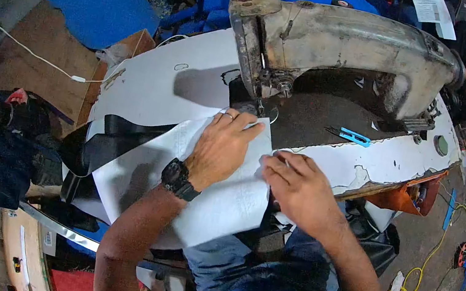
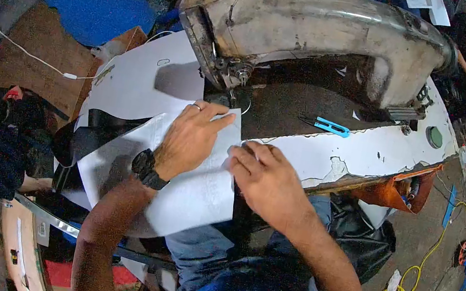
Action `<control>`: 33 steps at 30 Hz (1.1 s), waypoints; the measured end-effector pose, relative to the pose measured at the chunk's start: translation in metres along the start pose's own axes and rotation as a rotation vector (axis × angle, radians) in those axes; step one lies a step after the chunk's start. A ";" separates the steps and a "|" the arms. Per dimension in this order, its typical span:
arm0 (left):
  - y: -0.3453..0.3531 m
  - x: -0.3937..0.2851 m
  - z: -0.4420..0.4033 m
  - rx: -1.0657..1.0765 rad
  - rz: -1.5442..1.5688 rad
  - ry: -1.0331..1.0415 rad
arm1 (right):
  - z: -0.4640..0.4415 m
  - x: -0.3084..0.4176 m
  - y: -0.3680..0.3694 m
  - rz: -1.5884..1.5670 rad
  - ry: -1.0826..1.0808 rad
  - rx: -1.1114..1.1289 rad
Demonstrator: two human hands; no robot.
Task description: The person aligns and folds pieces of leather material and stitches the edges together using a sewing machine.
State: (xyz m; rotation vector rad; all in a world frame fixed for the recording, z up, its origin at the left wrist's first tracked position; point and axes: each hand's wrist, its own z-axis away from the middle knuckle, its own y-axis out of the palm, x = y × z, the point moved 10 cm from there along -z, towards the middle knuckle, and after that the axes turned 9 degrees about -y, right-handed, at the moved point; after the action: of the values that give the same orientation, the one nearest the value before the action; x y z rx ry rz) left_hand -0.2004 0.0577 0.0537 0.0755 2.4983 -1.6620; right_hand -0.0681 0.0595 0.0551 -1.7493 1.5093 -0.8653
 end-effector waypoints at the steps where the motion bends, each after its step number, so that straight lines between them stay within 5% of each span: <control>1: 0.001 0.002 -0.003 -0.003 -0.013 -0.008 | -0.001 -0.005 0.001 -0.001 0.015 0.013; 33: 0.003 0.007 -0.006 -0.009 -0.072 -0.039 | -0.005 -0.013 0.005 -0.027 0.085 0.060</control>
State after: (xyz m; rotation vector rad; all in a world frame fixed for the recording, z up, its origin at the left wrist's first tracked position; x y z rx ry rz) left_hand -0.2080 0.0642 0.0525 -0.0480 2.5081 -1.6618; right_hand -0.0759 0.0718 0.0530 -1.7125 1.5016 -1.0002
